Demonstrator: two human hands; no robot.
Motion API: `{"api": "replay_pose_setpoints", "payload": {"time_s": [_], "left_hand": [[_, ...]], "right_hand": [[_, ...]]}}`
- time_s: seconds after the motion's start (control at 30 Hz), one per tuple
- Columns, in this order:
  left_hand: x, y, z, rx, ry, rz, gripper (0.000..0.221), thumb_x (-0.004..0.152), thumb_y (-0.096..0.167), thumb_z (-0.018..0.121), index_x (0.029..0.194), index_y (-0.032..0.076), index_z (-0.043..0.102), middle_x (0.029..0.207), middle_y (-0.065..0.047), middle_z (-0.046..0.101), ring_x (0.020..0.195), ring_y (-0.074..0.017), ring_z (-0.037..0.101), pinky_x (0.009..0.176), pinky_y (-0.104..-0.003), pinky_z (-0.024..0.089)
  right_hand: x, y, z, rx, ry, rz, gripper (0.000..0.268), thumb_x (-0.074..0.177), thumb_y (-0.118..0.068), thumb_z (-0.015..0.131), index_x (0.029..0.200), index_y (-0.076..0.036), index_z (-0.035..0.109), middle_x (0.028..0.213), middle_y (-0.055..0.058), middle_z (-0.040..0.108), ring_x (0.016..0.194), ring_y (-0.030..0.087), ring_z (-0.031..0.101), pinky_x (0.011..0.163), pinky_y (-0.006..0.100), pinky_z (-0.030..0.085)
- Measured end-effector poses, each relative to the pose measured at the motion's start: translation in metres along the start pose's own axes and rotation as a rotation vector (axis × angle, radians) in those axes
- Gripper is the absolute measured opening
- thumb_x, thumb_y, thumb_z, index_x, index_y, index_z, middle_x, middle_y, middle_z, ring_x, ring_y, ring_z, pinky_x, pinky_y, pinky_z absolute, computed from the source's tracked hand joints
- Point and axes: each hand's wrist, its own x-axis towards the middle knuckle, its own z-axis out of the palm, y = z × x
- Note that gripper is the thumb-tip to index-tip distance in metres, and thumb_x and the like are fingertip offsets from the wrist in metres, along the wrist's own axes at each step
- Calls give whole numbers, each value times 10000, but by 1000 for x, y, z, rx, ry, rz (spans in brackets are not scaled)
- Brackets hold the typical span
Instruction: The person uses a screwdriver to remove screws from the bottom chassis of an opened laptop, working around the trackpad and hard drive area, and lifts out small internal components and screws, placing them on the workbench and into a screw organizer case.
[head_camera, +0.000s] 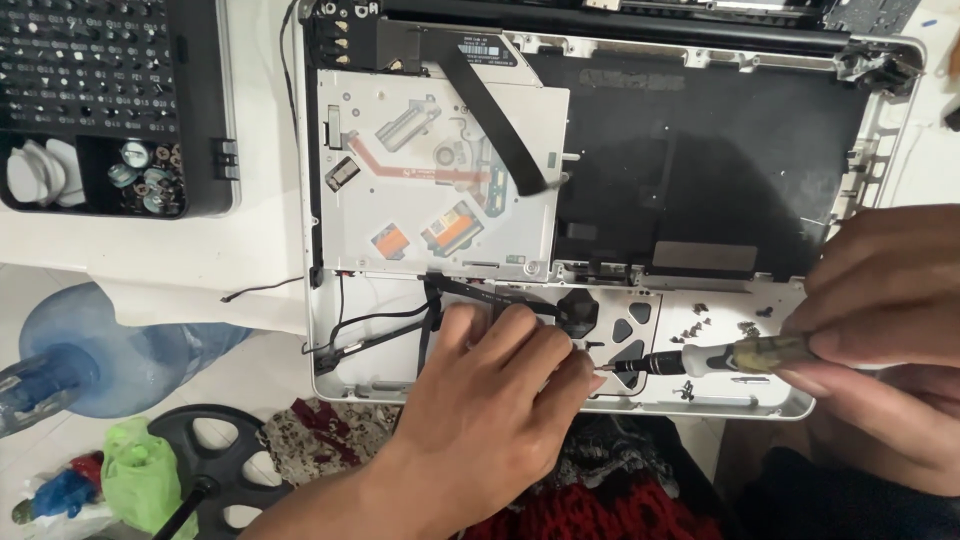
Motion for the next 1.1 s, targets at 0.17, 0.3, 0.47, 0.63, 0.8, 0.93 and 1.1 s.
{"api": "replay_pose_setpoints", "payload": {"time_s": [0.17,0.3,0.47,0.63,0.8,0.93,1.1], "left_hand": [[-1,0,2,-33,-8,-16,117,963,29,722,939,72,616,933,-77,550,894,-269,500,732,-445,317],[-1,0,1,-39,-22,-22,114,947,20,709,939,74,609,941,-74,539,903,-273,491,725,-452,318],[0,1,-1,-29,-7,-42,311,986,240,825,857,71,599,897,-36,536,868,-246,493,732,-426,304],[0,1,-1,-64,3,-43,217,964,162,794,902,84,601,912,-44,551,857,-251,491,724,-435,310],[1,2,-6,-81,4,-48,135,929,121,769,918,83,640,922,-60,562,857,-257,503,722,-447,318],[6,4,-17,-276,150,-149,56,943,101,729,929,64,690,903,-67,621,794,-222,573,714,-384,392],[14,15,-35,-781,372,-414,155,954,138,656,906,14,734,807,-98,710,669,-188,678,610,-303,584]], "right_hand": [[33,-14,-15,-1,-16,-192,167,773,-270,692,662,-157,742,750,-11,734,639,185,684,584,270,579],[40,-14,-18,-9,-34,-249,213,774,-285,672,600,-187,745,707,-38,743,578,190,667,539,300,558],[40,-10,-19,-7,-45,-322,235,766,-288,656,570,-181,726,655,-34,742,574,196,671,577,328,572],[38,-11,-17,2,-18,-304,212,745,-278,680,565,-180,730,667,-23,752,575,203,683,582,338,580],[24,-4,-16,-7,-2,-325,202,741,-276,684,572,-174,725,684,-23,745,591,208,691,608,335,601],[-2,35,9,56,234,-202,247,669,-366,582,546,-152,570,585,7,609,571,187,523,607,343,458],[-41,74,41,107,404,-216,390,706,-488,470,832,-155,627,832,44,579,886,255,555,881,400,485]]}}
